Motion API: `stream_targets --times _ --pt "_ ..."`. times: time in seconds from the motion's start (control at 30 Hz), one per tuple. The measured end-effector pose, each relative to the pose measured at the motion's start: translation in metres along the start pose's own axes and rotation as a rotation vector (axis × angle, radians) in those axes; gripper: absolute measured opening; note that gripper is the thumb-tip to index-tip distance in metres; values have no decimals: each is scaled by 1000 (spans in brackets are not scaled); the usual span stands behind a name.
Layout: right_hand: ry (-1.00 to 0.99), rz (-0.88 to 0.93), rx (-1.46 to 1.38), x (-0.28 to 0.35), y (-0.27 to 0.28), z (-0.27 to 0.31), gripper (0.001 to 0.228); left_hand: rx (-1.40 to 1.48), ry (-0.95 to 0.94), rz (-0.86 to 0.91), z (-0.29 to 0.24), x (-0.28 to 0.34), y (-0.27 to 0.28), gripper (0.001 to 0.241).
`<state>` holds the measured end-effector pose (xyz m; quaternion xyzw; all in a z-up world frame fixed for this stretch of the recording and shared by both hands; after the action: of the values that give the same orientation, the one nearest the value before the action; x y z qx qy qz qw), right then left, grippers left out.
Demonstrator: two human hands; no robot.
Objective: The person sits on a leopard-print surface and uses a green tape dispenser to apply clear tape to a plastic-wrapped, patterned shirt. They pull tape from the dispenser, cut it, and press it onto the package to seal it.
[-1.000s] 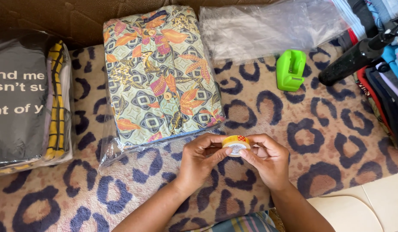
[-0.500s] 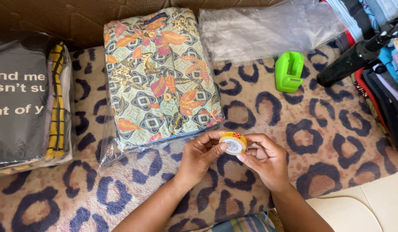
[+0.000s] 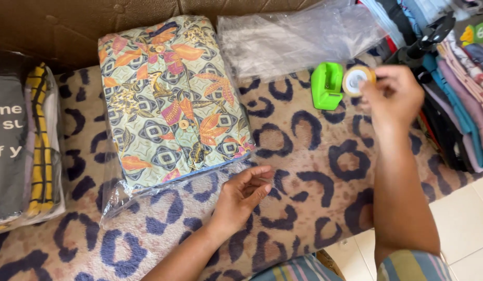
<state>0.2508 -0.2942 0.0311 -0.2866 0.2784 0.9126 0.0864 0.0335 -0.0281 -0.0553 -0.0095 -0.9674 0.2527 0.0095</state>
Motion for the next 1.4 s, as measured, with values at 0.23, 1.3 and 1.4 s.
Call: stream_targets --times 0.23,1.3,1.4 --pt "-75 38 554 -68 -51 -80 22 -160 -18 54 -9 -3 1 37" --pt "65 393 399 -45 -37 -47 71 -175 22 58 -4 -5 5 37" --pt "174 356 436 -45 -46 -51 63 -179 21 55 -6 -5 4 36"
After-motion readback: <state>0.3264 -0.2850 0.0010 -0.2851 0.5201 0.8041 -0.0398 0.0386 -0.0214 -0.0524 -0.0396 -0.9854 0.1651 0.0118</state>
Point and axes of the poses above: each hand's wrist, its own x-axis away from the middle knuckle, its own y-axis out of the back of the hand, z = x × y, the point moved 3 cm from there along -x, towards the middle knuckle, and after that the axes turned 15 degrees about x, right-handed, at the moved point
